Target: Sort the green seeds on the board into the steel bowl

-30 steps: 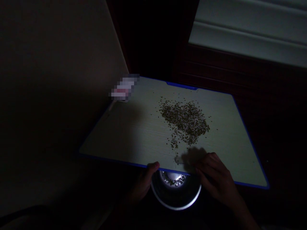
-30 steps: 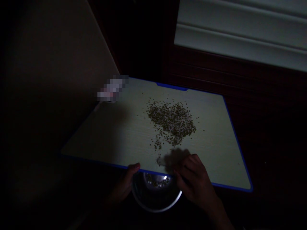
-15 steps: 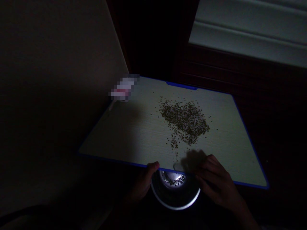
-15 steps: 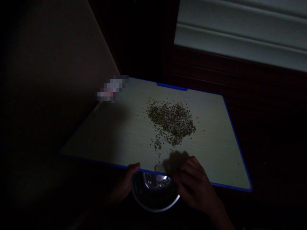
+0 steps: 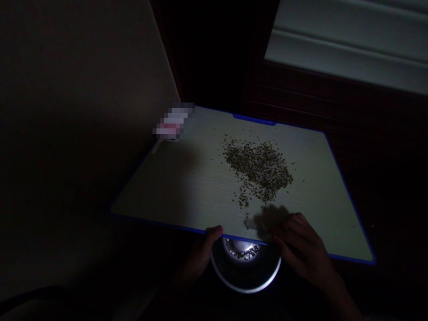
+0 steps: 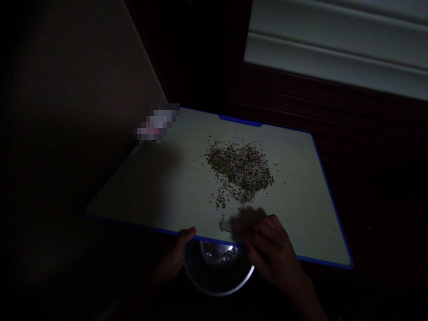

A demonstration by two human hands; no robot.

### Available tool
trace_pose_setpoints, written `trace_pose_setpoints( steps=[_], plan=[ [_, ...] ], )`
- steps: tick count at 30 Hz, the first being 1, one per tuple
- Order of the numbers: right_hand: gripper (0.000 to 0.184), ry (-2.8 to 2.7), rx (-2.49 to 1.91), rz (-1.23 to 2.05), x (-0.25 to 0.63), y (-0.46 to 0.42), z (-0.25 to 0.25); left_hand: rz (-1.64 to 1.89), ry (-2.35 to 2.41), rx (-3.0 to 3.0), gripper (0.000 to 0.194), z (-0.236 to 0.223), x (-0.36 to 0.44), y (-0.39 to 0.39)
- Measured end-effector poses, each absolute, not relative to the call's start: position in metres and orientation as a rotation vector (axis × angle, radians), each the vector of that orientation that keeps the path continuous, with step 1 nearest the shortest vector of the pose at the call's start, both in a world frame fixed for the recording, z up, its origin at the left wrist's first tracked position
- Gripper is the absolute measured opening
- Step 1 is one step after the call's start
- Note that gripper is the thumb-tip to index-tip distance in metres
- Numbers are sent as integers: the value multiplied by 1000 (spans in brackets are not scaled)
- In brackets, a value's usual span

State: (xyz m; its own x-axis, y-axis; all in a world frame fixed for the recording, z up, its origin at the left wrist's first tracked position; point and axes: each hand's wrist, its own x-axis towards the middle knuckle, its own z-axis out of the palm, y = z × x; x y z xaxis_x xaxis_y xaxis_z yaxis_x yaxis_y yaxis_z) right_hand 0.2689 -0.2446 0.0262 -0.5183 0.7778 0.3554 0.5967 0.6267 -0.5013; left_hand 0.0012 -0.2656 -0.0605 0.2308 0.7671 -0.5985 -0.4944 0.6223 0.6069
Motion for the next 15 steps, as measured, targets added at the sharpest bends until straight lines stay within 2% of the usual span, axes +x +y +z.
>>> trace_pose_setpoints(
  steps=[9,15],
  plan=[
    [41,-2312,-1063,488,268,-249,31,891,1016,336,30,-68,-1,-266],
    [39,-2330,-1025,505,267,-247,32,893,1020,368,29,-66,0,-265]
  ],
)
